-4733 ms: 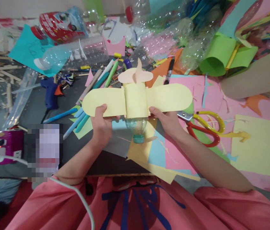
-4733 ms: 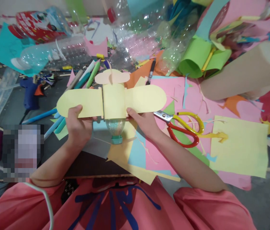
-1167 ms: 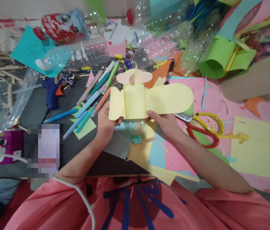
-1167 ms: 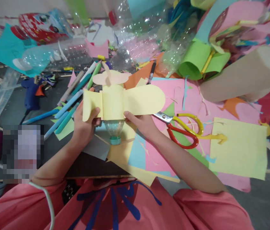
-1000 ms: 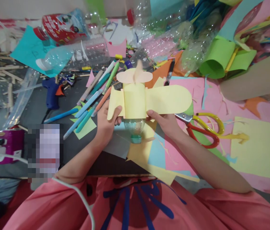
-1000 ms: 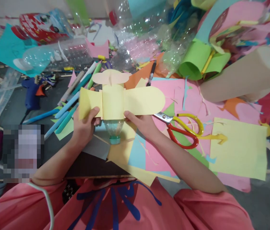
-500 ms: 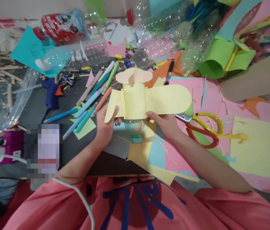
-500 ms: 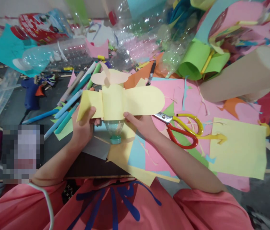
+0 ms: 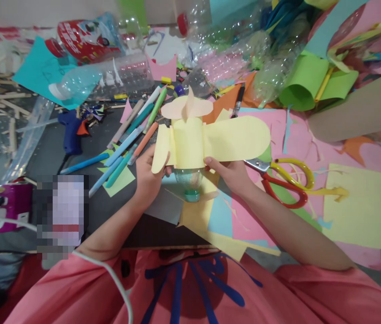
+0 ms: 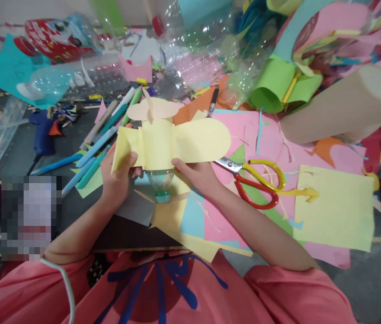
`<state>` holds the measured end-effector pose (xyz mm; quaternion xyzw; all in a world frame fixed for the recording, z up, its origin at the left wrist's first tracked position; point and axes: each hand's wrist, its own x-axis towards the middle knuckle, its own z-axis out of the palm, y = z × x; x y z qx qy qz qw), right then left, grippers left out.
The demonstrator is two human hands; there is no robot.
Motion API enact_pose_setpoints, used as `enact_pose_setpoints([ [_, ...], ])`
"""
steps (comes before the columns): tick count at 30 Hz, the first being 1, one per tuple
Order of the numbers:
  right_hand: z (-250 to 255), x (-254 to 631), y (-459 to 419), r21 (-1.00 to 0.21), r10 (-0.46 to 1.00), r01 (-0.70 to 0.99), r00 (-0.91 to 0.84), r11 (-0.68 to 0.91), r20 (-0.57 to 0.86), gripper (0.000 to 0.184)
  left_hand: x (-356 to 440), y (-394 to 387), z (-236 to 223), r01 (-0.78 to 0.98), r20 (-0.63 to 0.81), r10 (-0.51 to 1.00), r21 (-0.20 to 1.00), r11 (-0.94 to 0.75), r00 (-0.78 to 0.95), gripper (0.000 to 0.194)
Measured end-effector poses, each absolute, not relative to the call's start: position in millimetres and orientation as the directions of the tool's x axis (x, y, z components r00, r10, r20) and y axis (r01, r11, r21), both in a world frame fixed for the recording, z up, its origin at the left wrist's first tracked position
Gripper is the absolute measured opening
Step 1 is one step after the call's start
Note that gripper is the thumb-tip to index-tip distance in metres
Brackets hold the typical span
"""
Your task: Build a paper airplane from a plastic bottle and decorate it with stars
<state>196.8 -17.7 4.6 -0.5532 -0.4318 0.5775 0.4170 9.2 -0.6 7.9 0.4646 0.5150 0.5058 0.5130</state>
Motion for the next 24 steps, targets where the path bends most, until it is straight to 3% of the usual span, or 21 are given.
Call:
enact_pose_setpoints([
  [12,4.8,197.4,-16.6,-0.964,0.963,-0.002,-0.042,-0.266,-0.266,0.041,10.1,1.1,8.5,-0.058,-0.101,0.994,0.993,0.098,-0.048,0.018],
  [24,4.8,198.4,-15.7,-0.956,0.954,0.012,-0.067,-0.292,-0.292,0.046,9.2,1.8,2.7,-0.070,-0.104,0.993,0.993,0.099,-0.056,0.028],
])
